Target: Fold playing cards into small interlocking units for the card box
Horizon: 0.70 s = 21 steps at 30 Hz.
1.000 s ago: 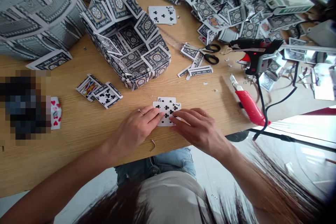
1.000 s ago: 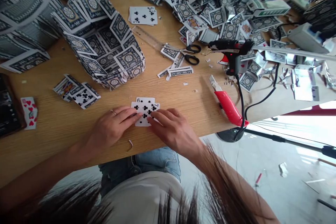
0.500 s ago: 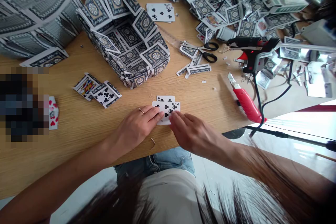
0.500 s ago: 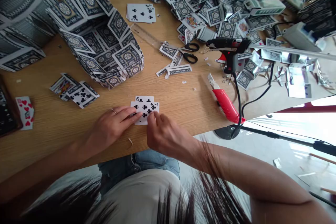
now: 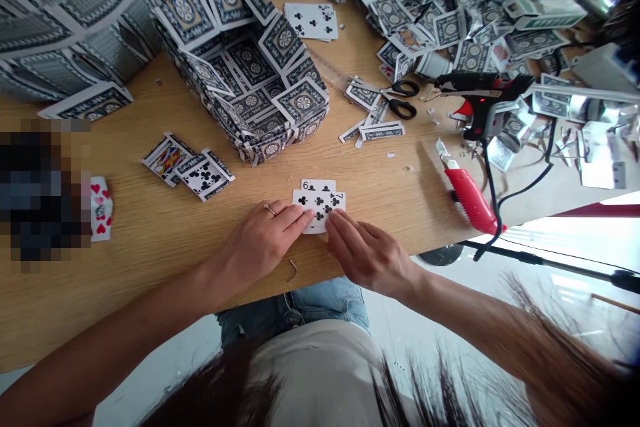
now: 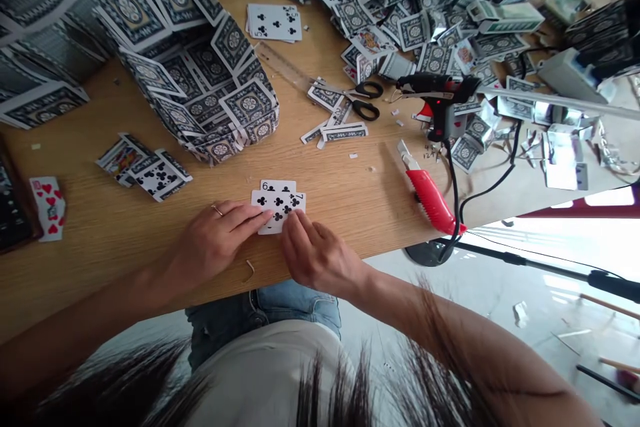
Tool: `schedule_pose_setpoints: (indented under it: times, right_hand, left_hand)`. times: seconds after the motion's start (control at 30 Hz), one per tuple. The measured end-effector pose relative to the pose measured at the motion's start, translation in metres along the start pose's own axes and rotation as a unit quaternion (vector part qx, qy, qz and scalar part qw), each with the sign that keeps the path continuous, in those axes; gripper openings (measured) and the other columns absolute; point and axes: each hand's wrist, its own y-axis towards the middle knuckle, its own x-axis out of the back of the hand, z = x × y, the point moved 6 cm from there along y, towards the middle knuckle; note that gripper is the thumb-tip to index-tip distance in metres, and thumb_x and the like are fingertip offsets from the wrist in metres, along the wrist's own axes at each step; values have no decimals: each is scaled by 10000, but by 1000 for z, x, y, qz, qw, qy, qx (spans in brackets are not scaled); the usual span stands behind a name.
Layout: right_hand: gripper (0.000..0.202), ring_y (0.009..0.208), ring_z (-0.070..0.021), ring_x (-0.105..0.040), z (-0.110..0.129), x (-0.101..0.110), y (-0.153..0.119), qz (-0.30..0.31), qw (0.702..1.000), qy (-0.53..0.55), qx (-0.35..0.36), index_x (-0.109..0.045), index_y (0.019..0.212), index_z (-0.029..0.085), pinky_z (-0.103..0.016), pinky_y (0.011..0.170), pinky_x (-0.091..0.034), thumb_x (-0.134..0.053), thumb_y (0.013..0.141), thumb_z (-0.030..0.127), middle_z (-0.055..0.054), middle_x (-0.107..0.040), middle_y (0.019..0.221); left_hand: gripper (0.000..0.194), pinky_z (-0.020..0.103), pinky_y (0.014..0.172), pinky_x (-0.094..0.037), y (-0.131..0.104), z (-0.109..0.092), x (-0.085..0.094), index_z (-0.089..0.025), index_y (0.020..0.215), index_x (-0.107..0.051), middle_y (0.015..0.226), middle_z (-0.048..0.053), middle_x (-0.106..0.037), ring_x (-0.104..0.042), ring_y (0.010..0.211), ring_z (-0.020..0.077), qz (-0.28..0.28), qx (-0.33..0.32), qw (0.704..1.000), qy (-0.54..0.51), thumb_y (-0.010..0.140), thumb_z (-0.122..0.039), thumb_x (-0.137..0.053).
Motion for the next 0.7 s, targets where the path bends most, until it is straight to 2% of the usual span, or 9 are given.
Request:
schedule_pose_setpoints:
  times: [0.13, 0.3, 0.53, 0.7]
  right_hand:
    - [200, 989, -272, -699, -1, -2, -5, -11, 999, 27, -13, -663, 1021, -7, -315, 735, -581, -537, 885, 69, -236, -718, 1042]
    - [179, 1023, -270, -693, -3, -2, -9, -14, 999, 37, -19, -666, 998, 25, -321, 760, -588, -525, 900, 76, -224, -720, 1062]
    - [180, 1066, -266, -676, -5, -7, -14, -5, 998, 62, -30, -655, 1042, 46, -323, 766, -586, -543, 909, 91, -212, -709, 1107]
    - [160, 1038, -244, -684, -12, -4, -15, -14, 993, 105, -54, -669, 1027, 54, -304, 739, -571, -579, 909, 115, -181, -722, 1068]
  left_hand:
    - [237, 347, 917, -471, 0, -6, 7, -155, 1149, -630, 1056, 71, -721, -661, 956, 186, -25, -8, 1000, 15, 928, -182, -548]
    - [180, 357, 907, -473, 2, -12, 11, -162, 1001, -672, 1082, 85, -726, -686, 958, 192, -26, -28, 997, 74, 902, -87, -541]
    - [137, 331, 916, -452, -2, -13, 8, -157, 992, -671, 1077, 48, -739, -685, 990, 174, -52, 4, 997, 52, 886, -101, -604]
    - [103, 360, 904, -406, -2, -14, 6, -173, 936, -657, 947, -1, -763, -690, 1020, 172, -75, 43, 996, 26, 880, -94, -622]
